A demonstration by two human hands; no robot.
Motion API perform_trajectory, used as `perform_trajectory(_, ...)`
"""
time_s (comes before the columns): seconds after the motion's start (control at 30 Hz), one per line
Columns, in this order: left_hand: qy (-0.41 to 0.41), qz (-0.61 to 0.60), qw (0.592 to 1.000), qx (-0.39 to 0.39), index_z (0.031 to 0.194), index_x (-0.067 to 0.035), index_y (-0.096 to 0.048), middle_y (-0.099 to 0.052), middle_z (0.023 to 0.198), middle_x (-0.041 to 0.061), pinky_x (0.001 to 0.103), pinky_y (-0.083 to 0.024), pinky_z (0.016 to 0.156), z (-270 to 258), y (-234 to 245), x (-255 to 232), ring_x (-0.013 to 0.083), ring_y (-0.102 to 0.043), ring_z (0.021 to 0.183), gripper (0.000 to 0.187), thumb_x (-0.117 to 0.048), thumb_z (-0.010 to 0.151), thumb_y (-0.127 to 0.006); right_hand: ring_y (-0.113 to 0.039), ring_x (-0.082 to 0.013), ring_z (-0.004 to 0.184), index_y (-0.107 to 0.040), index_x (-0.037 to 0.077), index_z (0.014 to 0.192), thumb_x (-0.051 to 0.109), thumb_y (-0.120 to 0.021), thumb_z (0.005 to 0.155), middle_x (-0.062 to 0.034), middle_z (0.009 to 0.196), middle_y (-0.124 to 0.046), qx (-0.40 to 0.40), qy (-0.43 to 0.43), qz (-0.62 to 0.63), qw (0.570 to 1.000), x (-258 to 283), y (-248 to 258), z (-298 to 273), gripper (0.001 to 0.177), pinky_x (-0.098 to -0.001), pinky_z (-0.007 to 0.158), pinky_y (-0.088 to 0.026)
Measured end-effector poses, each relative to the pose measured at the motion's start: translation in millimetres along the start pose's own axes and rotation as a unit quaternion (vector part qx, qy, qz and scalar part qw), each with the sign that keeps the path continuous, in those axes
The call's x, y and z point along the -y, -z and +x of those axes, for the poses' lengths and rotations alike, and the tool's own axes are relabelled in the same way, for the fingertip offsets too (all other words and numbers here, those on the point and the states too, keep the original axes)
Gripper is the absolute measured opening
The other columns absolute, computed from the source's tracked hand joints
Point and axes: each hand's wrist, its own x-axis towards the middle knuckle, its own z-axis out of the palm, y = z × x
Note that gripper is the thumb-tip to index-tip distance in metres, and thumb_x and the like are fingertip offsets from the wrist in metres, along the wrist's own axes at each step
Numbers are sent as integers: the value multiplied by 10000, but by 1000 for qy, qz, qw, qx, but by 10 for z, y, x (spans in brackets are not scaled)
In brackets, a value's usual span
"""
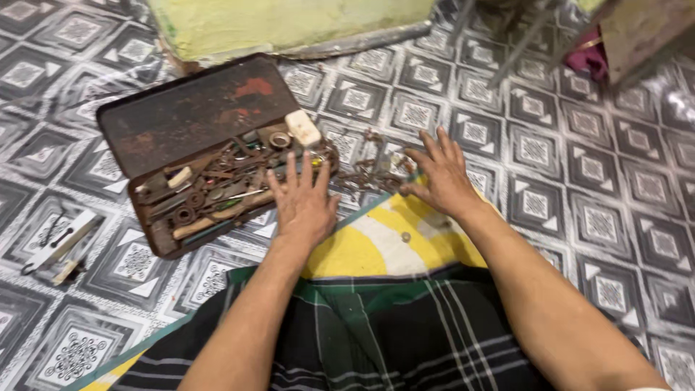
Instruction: The person sits on a mat and repeatedly picks up small metal parts and tools from a toolbox, placing them on the floor mat, then returns them to the box. The person closes the toolbox at the end.
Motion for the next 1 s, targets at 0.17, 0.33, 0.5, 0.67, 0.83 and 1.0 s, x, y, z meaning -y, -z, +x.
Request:
perform_trajectory(0.17, -4, 49, 999, 23, 1548, -178, -400, -243, 1658, 172, 702, -6, 1186, -65, -174, 143, 395, -113, 1546, 721, -469, 921, -608, -106, -436, 1549, -590, 182, 1423, 431, -868, 738, -171, 1658, -269, 62, -102, -6, 993, -289, -29, 5, 781, -627, 1220, -126)
perform_trajectory(0.33, 7, 63, 996, 59, 1559, -181, -356, -222, 1660, 161, 680, -1, 1179, -2, -234, 182, 402, -100, 1540, 727, -463, 929, -585, -61, -345, 1574, -565, 236, 1444, 442, -858, 742, -94, 1686, -218, 131, -169, 17, 977, -207, -129, 128, 788, -573, 1259, -58)
perform_trajectory(0.5, -30, 41, 994, 100, 1576, -148, -322, -205, 1663, 172, 572, -22, 1227, 51, -293, 82, 374, -96, 1553, 729, -409, 952, -594, -44, -344, 1573, -553, 238, 1457, 408, -862, 737, -93, 1688, -210, 164, -137, 17, 977, 37, -257, 197, 802, -572, 1252, -44)
perform_trajectory(0.67, -63, -12, 984, 168, 1575, -153, -314, -195, 1668, 148, 511, -56, 1244, 44, -437, -91, 334, -95, 1557, 748, -338, 925, -635, -83, -369, 1565, -566, 197, 1432, 361, -864, 741, -132, 1674, -234, 197, -67, 15, 978, 365, -456, 225, 770, -583, 1245, -87)
perform_trajectory(0.83, -86, 0, 982, 168, 1556, -105, -345, -237, 1662, 154, 529, -105, 1241, 13, -646, -133, 343, -144, 1553, 691, -284, 937, -595, -137, -410, 1540, -575, 154, 1436, 333, -815, 799, -190, 1620, -303, 175, -25, 6, 984, 552, -639, 248, 704, -612, 1232, -108)
perform_trajectory(1.0, -79, 2, 984, 162, 1550, -78, -365, -265, 1652, 175, 551, -119, 1234, 10, -754, -60, 367, -178, 1543, 633, -159, 936, -492, -134, -430, 1539, -608, 118, 1383, 389, -796, 816, -216, 1624, -297, 128, -38, -11, 991, 628, -824, 444, 656, -614, 1217, -120)
